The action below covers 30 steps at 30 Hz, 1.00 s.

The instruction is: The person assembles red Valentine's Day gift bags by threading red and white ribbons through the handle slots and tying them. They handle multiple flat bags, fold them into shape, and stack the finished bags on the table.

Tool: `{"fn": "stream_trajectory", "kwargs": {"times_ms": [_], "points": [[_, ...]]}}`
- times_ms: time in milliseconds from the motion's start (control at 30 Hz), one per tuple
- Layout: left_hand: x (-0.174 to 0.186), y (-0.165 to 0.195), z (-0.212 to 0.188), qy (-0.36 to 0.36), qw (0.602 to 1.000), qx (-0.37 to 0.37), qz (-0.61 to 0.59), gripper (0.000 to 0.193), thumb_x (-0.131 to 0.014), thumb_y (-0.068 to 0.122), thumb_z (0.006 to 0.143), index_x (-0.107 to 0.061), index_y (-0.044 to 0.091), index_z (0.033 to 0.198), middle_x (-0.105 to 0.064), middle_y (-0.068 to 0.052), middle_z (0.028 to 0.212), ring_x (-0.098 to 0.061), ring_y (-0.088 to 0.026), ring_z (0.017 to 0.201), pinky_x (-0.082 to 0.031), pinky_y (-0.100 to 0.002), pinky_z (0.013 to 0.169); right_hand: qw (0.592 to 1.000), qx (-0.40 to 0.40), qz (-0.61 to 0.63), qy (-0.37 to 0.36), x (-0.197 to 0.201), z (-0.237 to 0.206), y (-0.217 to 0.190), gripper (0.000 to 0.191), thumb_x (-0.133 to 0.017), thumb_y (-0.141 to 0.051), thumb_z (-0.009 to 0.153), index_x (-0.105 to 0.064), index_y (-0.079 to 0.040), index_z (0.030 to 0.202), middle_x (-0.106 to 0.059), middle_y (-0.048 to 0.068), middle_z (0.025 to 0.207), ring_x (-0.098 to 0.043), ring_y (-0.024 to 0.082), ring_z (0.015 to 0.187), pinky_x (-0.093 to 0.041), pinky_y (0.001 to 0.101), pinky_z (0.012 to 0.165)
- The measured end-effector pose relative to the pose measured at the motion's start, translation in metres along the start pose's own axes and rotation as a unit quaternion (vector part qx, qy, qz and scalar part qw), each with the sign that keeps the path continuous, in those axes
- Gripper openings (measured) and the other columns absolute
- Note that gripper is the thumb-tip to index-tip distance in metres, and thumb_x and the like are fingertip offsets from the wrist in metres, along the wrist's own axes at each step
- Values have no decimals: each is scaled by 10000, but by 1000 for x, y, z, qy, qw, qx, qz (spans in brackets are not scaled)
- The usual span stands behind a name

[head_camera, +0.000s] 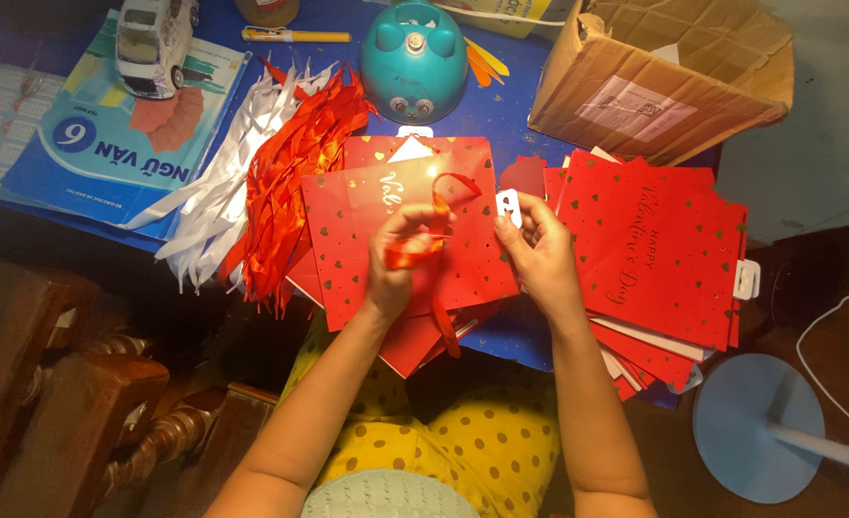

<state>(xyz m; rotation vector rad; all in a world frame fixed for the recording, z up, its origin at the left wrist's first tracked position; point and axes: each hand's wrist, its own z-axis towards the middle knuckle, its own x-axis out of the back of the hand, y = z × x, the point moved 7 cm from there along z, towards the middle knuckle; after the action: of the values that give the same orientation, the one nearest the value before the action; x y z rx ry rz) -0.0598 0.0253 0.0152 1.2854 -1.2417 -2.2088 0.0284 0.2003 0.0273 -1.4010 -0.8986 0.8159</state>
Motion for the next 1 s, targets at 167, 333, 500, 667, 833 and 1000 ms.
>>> {"fn": "stream_trajectory", "kwargs": {"times_ms": [167, 333, 500, 667, 833, 1000], "points": [[19, 17, 7, 112, 990, -58, -57, 368, -557, 107, 1004, -633, -10, 1345, -720, -115, 1196, -702, -175, 974, -576, -331, 845, 999, 3, -44, 16, 2, 1, -2, 236, -634, -96, 1013, -629, -11, 1233, -634, -45, 897, -528, 8, 720, -449, 195, 622], [41, 35, 15, 182, 974, -135, -24, 289, -641, 80, 1058, -660, -27, 1326, -717, -130, 1249, -681, -168, 1117, -534, -317, 1028, 999, 14, -46, 19, 2, 2, -3, 214, -623, -78, 1015, -623, -9, 1217, -638, -46, 917, -544, 2, 757, -462, 196, 639], [60, 63, 13, 211, 962, -160, 61, 223, -699, 190, 1074, -717, -23, 1137, -740, -129, 1021, -699, -171, 892, -577, -350, 857, 997, 8, -65, 26, 6, 2, 0, 210, -619, -74, 1014, -627, -8, 1213, -644, -45, 913, -543, 4, 753, -465, 196, 643], [49, 131, 0, 76, 965, -155, 196, 300, -631, 215, 1098, -757, -45, 1018, -738, -130, 871, -658, -146, 745, -528, -266, 719, 998, 37, -49, 22, 5, 3, -2, 224, -617, -52, 1033, -616, -4, 1252, -648, -15, 1001, -569, 18, 845, -486, 206, 724], [16, 194, -17, -23, 965, -165, 201, 119, -751, 66, 1040, -715, -21, 1113, -738, -148, 981, -672, -155, 824, -558, -261, 753, 996, 25, -28, 87, 17, -1, -6, 465, -620, -31, 964, -479, -73, 1405, -577, 41, 1226, -591, 96, 831, -515, 243, 665], [6, 235, -22, 4, 936, -209, 283, 124, -756, -24, 1026, -733, -4, 1146, -759, -142, 1042, -728, -149, 916, -577, -259, 819, 980, 144, -112, 84, 18, 0, -30, 461, -614, 42, 1006, -508, -14, 1451, -470, 91, 1373, -587, 162, 1177, -569, 283, 942]]}}
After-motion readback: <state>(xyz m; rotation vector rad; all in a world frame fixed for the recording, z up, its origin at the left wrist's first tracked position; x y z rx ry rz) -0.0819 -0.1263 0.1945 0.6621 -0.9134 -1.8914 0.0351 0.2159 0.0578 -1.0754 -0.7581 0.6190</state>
